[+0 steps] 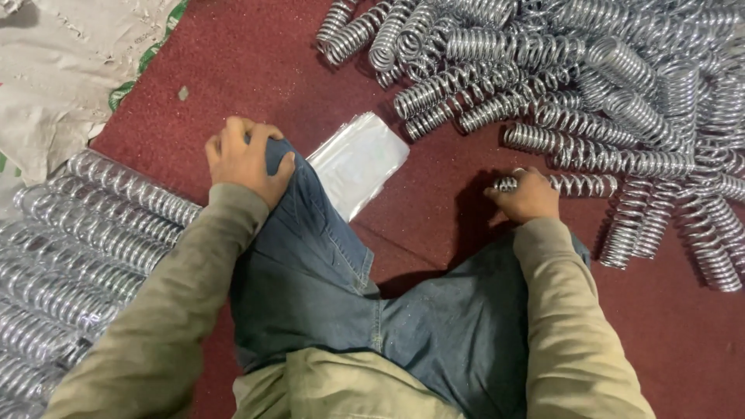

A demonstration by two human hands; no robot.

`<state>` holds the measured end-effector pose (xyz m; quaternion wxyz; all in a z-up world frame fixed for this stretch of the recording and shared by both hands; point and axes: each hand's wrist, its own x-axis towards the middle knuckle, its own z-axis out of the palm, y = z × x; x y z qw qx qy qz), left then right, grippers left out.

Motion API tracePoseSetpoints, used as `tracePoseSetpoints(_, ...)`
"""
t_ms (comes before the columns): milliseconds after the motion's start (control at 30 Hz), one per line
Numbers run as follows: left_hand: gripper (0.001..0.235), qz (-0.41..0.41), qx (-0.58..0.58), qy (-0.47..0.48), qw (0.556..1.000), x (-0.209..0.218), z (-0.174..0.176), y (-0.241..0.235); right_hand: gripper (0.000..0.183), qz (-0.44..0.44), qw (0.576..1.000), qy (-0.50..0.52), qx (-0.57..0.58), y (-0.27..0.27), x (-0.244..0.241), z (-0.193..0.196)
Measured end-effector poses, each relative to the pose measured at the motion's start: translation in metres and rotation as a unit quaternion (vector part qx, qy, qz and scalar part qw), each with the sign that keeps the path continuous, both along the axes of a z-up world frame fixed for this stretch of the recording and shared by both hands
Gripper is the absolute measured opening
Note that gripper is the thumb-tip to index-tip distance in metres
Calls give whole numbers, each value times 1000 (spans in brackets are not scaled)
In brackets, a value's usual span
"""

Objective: The person picks up metal springs from a pile on the floor and places them into plastic bags one by one.

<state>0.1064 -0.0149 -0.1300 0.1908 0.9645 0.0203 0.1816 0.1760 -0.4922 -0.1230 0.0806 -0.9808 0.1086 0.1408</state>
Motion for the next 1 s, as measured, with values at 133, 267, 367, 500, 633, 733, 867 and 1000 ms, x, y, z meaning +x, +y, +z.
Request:
tracePoseSetpoints(133, 19, -3, 94, 169, 981, 38, -1, -6, 42, -123, 972, -160, 118, -74, -1, -21)
tracePoseSetpoints(267, 21, -22, 153, 302, 941, 70, 15, -23, 80, -285, 935, -171, 120, -160, 8, -73)
tracePoseSetpoints(367, 27, -67, 187, 382, 903, 97, 3, -40, 77, -272, 940, -108, 174, -191, 14, -102)
tracePoseSetpoints(500, 55, -98, 139, 445, 879, 111, -8, -66, 42, -318, 739, -311, 506, -93, -17, -23)
tracePoseSetpoints(633, 59, -79, 91, 453, 883, 128, -20, -73, 41, -86, 800, -411, 428, 18, -60, 91)
tracePoseSetpoints(733, 31, -37, 65, 427, 901, 137, -65, -54, 35, 30, 808, -373, 455, 75, -88, 118)
tracePoseSetpoints(867, 24, 20, 49, 379, 924, 145, -82, -48, 32, 97, 818, -344, 451, 115, -108, 110)
tracePoseSetpoints(1000, 27, 37, 45, 271, 961, 134, -64, -53, 23, 97, 840, -318, 429, 134, -119, 107)
